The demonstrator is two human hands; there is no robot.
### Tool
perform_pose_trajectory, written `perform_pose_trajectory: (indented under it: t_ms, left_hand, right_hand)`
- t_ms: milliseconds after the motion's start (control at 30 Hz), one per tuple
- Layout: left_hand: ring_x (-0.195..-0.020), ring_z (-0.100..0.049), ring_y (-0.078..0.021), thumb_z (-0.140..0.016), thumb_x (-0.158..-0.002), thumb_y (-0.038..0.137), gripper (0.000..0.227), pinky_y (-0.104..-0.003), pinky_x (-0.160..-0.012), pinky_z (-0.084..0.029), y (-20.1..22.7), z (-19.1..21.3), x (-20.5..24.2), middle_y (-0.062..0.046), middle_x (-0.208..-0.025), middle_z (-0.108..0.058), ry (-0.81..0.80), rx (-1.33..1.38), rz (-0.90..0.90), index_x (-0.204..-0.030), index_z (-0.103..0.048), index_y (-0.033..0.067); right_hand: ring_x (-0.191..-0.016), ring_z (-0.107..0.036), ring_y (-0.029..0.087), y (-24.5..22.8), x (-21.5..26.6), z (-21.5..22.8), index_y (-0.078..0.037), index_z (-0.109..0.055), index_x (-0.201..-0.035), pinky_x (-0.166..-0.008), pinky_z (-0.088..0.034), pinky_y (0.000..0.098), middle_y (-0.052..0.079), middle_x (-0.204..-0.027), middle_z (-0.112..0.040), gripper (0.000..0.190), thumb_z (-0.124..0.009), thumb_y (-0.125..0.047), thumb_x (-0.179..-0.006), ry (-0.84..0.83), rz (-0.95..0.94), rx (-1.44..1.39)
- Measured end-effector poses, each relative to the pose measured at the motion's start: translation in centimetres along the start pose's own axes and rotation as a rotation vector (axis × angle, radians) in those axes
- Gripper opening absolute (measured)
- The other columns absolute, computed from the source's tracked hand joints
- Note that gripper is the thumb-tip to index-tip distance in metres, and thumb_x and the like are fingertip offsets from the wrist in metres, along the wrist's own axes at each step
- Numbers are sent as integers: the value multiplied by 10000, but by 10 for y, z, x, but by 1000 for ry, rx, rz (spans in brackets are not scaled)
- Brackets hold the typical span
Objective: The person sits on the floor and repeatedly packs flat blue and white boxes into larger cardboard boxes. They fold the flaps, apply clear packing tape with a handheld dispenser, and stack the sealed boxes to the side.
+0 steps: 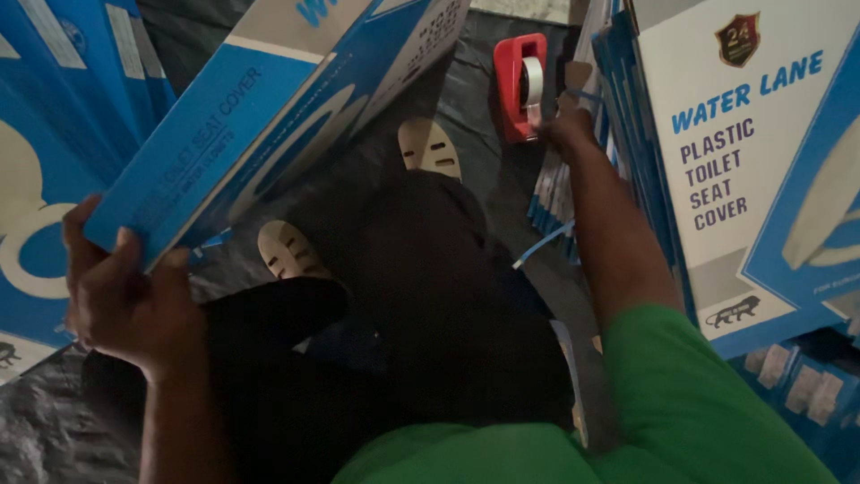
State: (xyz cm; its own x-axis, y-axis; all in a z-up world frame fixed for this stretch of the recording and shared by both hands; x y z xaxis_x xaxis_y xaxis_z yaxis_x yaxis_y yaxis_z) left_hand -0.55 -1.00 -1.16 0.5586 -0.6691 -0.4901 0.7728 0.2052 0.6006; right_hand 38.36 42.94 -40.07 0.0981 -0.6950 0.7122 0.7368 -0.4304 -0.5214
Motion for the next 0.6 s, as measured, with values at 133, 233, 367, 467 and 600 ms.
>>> perform_pose_trajectory:
  t_ms: [133, 233, 367, 467, 600]
  left_hand:
    - [-1195, -730, -360, -825, -1060, 101, 312, -388, -855, -662, -2, 1, 1, -338, -1424, -611, -7, -22, 50, -1221, -564, 42]
    - [-1353, -659, -366, -808, -1134, 88, 327, -393, -969, -640, 5, 3, 0, -276, -1465, -600, -52, -62, -5, -1319, -540, 48]
    - [-1347, -649, -349, -772, -1142, 92, 296, -392, -964, -640, 4, 3, -5, -272, -1486, -565, -57, -7, 23, -1301, -526, 48]
    - [-1355, -664, -382, -781, -1158, 75, 293, -411, -956, -642, 1, 0, -7, -291, -1527, -561, -53, -13, 9, -1292, -525, 22]
    - [-1401, -603, -358, -749, -1161, 82, 289, -409, -1024, -588, -4, 3, -2, -258, -1574, -525, -80, -36, 33, -1320, -518, 10]
  right_hand:
    - [-885, -773, 237, 9, 4, -3, 0, -647, -1121, -745, -650, 338, 136, -1012, -749, 276, -771, -65, -883, -28, -166, -222]
    - [-912, -725, 176, 19, 15, -5, -88, -718, -1163, -755, -601, 328, 84, -1057, -741, 249, -668, -227, -962, -75, -328, -151]
    - [-863, -740, 202, 21, 24, -13, -64, -699, -1153, -738, -612, 334, 108, -1036, -746, 246, -652, -237, -984, -157, -264, -246]
    - [-860, -744, 177, 38, 12, -15, -61, -708, -1155, -756, -609, 318, 91, -1026, -755, 259, -684, -250, -980, -199, -249, -397]
    - [-817, -722, 216, 81, -12, -25, -31, -705, -1130, -785, -614, 366, 105, -958, -735, 236, -717, -145, -924, -284, -304, -704]
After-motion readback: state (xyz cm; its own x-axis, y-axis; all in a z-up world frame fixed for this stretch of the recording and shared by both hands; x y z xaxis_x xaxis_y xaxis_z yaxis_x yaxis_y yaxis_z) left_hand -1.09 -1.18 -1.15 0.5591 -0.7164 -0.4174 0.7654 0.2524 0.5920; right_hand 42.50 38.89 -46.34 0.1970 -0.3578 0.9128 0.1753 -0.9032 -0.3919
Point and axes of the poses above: each hand's wrist, its own x-axis away from the middle knuckle, its own z-axis out of the back of the hand, y = z × x, the point moved 7 cm from there along -x, towards the middle knuckle
